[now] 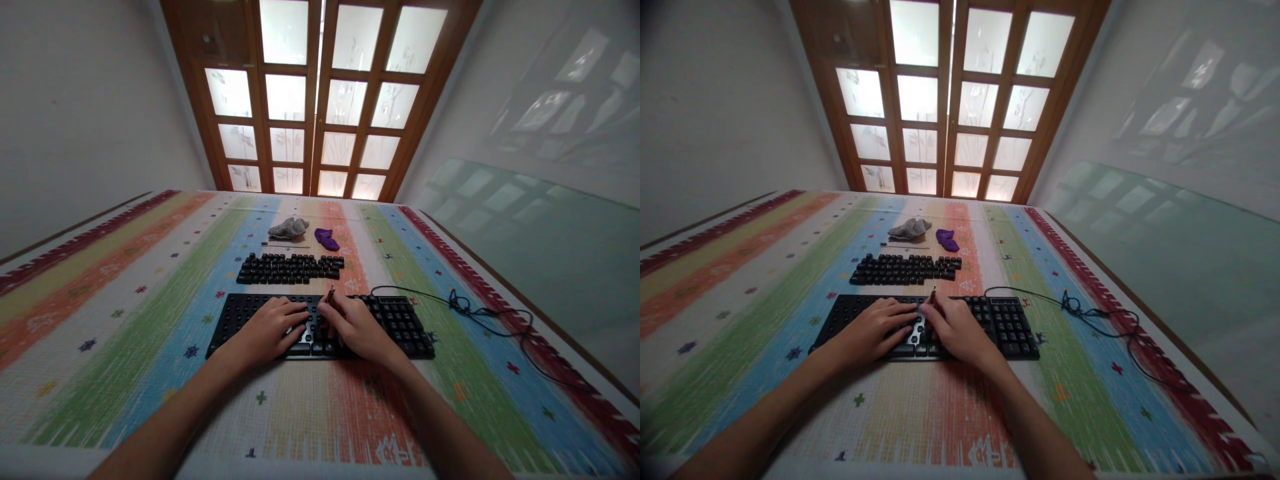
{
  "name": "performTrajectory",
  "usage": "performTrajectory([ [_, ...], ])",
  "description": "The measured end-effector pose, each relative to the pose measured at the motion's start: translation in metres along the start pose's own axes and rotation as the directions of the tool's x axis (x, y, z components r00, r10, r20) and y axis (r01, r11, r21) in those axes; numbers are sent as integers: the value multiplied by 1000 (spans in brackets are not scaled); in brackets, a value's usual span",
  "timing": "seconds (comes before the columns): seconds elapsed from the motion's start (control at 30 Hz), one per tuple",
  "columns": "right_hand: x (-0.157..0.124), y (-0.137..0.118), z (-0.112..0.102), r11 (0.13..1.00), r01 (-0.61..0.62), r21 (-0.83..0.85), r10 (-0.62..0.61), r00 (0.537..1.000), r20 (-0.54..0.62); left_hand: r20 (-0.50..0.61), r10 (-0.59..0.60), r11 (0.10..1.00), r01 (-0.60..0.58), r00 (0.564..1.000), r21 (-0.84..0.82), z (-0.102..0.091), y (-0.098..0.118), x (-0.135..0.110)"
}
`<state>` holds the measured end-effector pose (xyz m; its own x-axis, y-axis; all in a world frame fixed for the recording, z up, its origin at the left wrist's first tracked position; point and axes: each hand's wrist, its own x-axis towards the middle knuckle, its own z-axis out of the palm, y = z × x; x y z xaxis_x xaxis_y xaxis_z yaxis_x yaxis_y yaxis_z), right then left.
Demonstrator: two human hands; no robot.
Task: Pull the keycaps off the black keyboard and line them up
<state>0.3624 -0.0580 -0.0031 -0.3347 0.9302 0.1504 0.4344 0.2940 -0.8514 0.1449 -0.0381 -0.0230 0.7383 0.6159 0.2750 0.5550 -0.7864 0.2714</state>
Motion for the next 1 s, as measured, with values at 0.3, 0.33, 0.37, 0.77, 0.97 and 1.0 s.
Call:
performTrajectory([
  [0.3,2,15,-4,932,-129,338,171,980,-97,-17,-32,997,31,999,-75,1,0,-2],
  [0.33,1,13,-5,935,-107,339,149,984,-102,-40,-46,993,41,998,-109,0,1,-2],
  [0.37,-1,11,-6,939,-86,333,126,987,-102,-65,-67,987,57,996,-151,-1,3,-3],
  [0.77,-10,2,-8,966,38,257,-22,998,-63,-23,-200,818,154,980,-555,-8,15,0],
  [0.97,-10,0,-15,981,40,189,-8,986,-168,-14,-121,929,108,993,-354,-21,9,-2],
  [1.0,-10,0,-16,980,43,193,-8,984,-179,8,-96,936,93,995,-340,-23,9,-2],
])
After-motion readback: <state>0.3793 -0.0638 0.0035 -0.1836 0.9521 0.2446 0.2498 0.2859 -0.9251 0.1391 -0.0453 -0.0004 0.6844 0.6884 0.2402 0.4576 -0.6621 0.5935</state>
